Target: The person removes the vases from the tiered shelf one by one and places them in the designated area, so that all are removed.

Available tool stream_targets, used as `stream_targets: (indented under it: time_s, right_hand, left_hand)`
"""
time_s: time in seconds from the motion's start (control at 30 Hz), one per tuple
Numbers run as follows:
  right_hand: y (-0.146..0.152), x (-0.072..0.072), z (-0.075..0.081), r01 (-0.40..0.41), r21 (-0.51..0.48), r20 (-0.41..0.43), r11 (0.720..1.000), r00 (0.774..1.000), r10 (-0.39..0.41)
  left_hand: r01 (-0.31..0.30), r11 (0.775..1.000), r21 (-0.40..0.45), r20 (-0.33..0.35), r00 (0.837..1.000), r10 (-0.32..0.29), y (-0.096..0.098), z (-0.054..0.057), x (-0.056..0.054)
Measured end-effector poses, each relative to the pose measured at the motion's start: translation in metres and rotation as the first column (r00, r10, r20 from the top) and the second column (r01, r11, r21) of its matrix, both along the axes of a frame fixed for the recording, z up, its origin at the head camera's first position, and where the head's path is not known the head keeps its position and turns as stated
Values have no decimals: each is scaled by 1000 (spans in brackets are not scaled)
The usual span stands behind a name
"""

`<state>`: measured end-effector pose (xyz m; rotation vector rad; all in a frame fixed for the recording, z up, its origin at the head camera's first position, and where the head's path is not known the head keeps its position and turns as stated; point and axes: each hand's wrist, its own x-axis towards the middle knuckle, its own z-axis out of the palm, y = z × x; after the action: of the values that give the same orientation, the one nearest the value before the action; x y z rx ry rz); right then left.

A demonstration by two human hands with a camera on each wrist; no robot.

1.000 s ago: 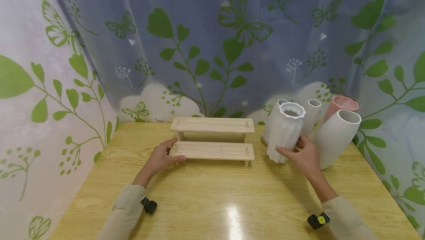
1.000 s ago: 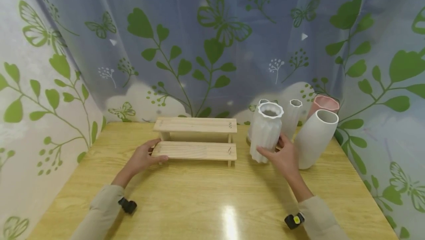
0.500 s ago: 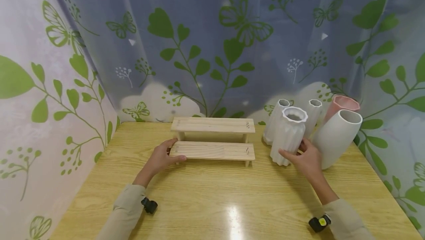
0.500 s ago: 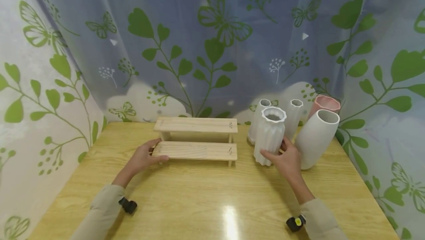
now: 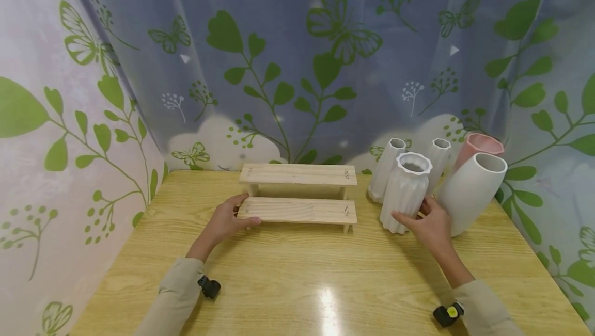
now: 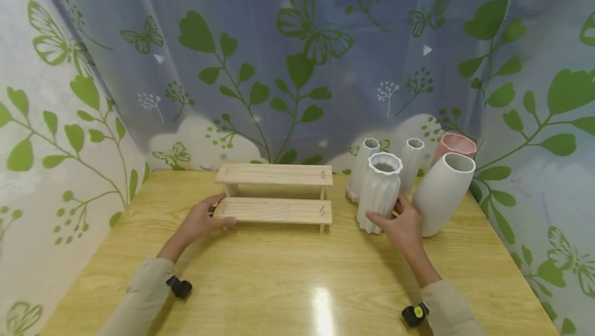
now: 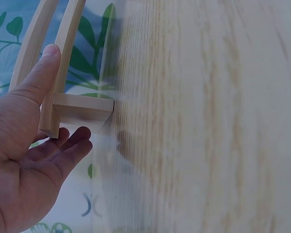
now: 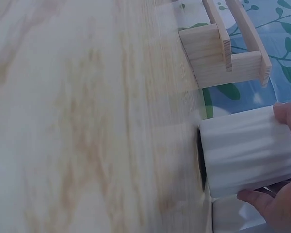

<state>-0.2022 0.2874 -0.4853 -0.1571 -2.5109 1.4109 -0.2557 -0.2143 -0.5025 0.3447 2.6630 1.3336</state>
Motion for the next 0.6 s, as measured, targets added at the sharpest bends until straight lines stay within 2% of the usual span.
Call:
stream_targets:
  time_s: [0.6]
  right_hand:
    - [7, -1, -8, -71, -37, -16, 997, 997, 70]
  left_hand:
    - [9, 1000, -14, -20, 1000, -10, -2, 0, 0]
